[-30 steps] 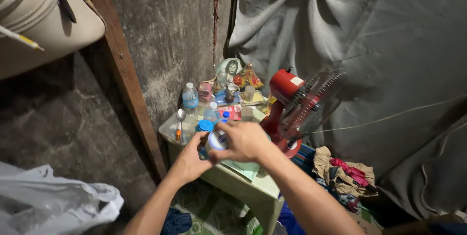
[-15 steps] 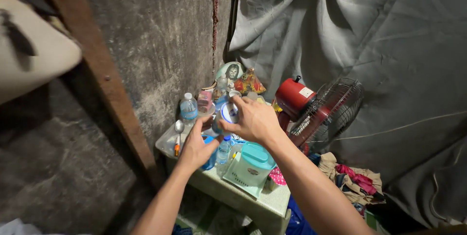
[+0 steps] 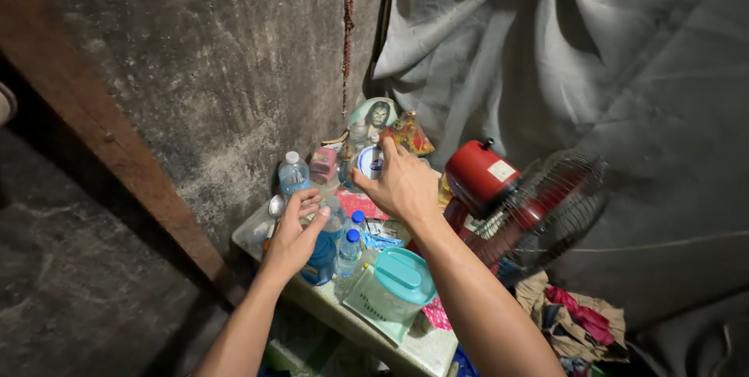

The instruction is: The person picks up small containers, bottles and boxes scattered on a bed and carries them to a small side table, arranging them with other bottles and personal items. They then move items to a shelf and plastic drawer unit, placing bottles and packets on the shelf and closing a container.

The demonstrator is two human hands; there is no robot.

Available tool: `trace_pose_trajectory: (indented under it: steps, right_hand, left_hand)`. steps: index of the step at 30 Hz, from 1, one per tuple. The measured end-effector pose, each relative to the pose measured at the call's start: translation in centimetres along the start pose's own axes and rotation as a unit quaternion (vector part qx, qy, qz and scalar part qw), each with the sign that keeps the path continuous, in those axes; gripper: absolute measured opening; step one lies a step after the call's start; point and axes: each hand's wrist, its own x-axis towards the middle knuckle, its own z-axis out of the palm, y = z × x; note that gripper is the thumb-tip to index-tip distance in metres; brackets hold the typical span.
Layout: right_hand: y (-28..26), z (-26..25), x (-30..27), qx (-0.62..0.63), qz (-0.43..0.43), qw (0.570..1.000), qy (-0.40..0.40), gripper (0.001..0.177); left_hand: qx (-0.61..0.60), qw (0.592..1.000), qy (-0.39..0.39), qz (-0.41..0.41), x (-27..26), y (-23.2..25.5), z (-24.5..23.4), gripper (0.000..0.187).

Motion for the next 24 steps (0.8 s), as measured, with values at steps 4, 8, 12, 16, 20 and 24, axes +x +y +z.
trace_pose_trajectory:
  steps: [4, 8, 12, 16, 20, 24]
  right_hand:
    - [1.2, 2.1, 1.1, -0.014, -0.018, 1.000, -0.017, 0.074]
    - [1.9, 3.4, 1.7, -0.026, -0.018, 0.999, -0.034, 0.077]
    - [1.9, 3.8, 2.6, -0.021, -0.019, 0.998, -0.057, 0.076]
    - [1.5, 4.0, 3.3, -0.002, -0.011, 0.997, -0.074, 0.078]
    - [0.7, 3.6, 4.2, 0.002, -0.013, 0.997, -0.077, 0.081]
    - [0.0, 3.2, 4.2, -0.005, -0.038, 0.996, -0.083, 0.076]
  left_hand:
    - [-0.011, 1.000, 0.017, -0.004, 0.2, -1.2, -0.2, 0.049]
    - [-0.028, 0.999, 0.022, -0.018, 0.7, -1.5, -0.3, 0.049]
    - [-0.015, 0.999, 0.033, -0.014, 1.1, -0.9, -0.5, 0.048]
    - [-0.008, 0.999, 0.025, -0.021, 1.6, -0.2, -0.8, 0.049]
    - [-0.020, 0.999, -0.024, 0.010, 3.5, 1.1, -0.2, 0.061]
    - [0.115, 0.991, -0.045, 0.050, 5.3, 2.2, 0.6, 0.083]
